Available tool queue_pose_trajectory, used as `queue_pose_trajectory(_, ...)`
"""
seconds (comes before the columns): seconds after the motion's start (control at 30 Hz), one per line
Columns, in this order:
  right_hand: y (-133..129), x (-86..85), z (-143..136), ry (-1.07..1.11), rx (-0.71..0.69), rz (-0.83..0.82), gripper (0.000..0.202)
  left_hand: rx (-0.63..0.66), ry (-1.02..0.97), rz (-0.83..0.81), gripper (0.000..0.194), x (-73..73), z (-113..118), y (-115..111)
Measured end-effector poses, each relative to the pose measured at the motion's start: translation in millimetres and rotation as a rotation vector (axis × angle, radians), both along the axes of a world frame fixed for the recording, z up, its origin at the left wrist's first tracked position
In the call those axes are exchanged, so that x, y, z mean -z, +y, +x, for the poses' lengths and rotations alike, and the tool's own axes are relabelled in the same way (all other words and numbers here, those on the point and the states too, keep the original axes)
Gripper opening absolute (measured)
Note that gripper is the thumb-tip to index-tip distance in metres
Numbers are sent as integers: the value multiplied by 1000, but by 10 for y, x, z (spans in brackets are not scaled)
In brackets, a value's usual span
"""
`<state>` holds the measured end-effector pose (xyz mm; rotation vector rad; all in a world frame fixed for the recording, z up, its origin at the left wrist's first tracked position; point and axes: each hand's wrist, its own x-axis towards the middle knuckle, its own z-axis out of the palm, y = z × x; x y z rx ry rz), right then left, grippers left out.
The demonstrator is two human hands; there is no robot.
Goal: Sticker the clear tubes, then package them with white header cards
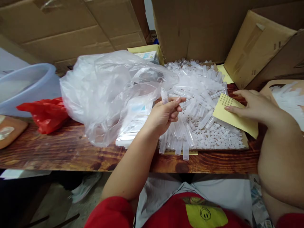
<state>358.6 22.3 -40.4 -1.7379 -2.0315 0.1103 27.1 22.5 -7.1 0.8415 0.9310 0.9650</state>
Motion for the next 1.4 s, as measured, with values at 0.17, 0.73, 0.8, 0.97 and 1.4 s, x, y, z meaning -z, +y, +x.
queue_pose_trajectory(0.17,-24,-144,65,103,235,-448,85,128,49,60,34,-40,3,-69)
queue_pose_trajectory(0.73,-410,-394,-758,552,-272,153,18,254,387,410,26,51,152,-287)
queue_pose_trajectory(0.8,-456,-390,-867,360,-240,408,14,224,343,383,25,38,153,-288)
queue_pose_trajectory(0.97,-579,-362,-1121,-4,-449,660,13,155,257,350,29,-42,179,-285)
queue_pose_trajectory(1.4,-687,-369,-1261,47,-404,697,20,85,330,651,11,9,145,-318)
